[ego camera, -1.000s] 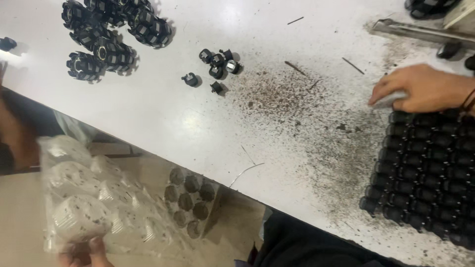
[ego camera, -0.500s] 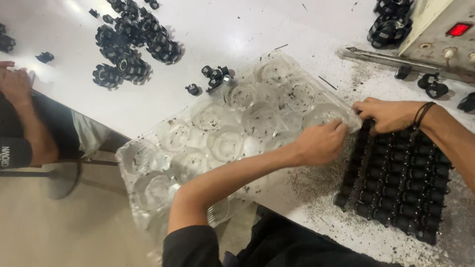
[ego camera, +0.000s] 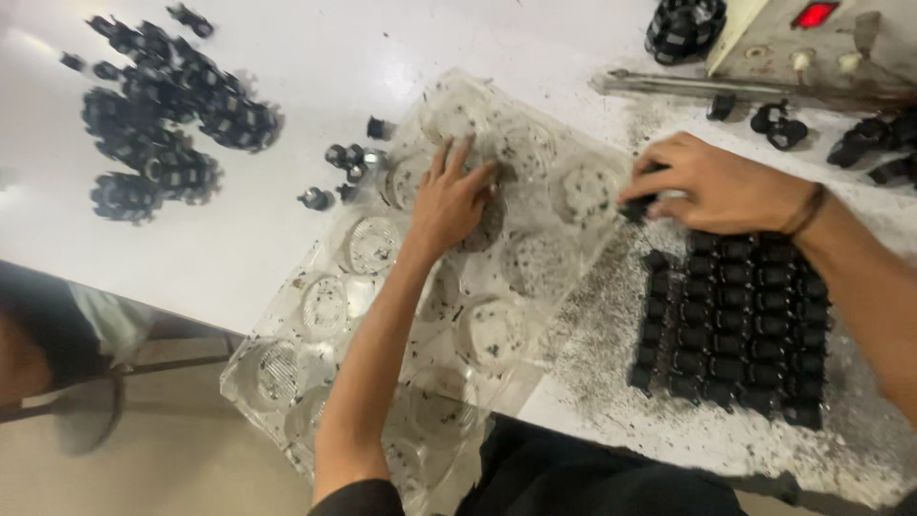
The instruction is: The person tests rows of black cylindrical electronic components on a workbench using a probe tool with a red wire, gathers components from a plastic tray, and arranges them into neat rows on the bench. The person then uses a soldering iron to work on the terminals of the arranged components.
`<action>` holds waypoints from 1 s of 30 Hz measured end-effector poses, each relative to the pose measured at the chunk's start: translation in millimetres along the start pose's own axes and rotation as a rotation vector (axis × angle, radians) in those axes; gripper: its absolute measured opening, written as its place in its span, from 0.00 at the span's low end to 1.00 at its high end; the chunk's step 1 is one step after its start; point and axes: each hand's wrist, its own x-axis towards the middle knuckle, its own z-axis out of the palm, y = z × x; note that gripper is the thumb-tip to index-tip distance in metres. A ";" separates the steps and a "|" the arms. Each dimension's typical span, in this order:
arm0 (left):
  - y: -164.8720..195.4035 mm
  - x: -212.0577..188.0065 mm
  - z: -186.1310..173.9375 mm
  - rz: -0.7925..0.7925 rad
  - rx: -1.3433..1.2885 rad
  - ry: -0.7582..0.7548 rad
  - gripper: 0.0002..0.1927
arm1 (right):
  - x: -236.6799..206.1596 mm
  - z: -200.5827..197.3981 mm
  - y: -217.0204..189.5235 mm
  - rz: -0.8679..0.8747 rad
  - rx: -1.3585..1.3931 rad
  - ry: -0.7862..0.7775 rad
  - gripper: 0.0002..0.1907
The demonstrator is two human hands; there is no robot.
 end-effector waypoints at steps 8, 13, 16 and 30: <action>-3.9 10.4 22.0 -0.060 0.048 0.086 0.21 | -0.2 40.8 -23.0 -0.086 -0.091 0.170 0.26; 15.1 24.1 10.5 0.038 0.137 0.416 0.27 | -46.8 61.7 -18.3 -0.160 0.065 -0.481 0.24; 82.3 -1.6 -1.5 0.219 -0.171 0.299 0.09 | -51.6 59.4 -11.8 -0.148 0.048 -0.494 0.19; 215.2 -89.5 22.4 0.709 -0.144 -0.312 0.34 | 23.6 35.4 -54.1 -0.425 -0.042 0.281 0.32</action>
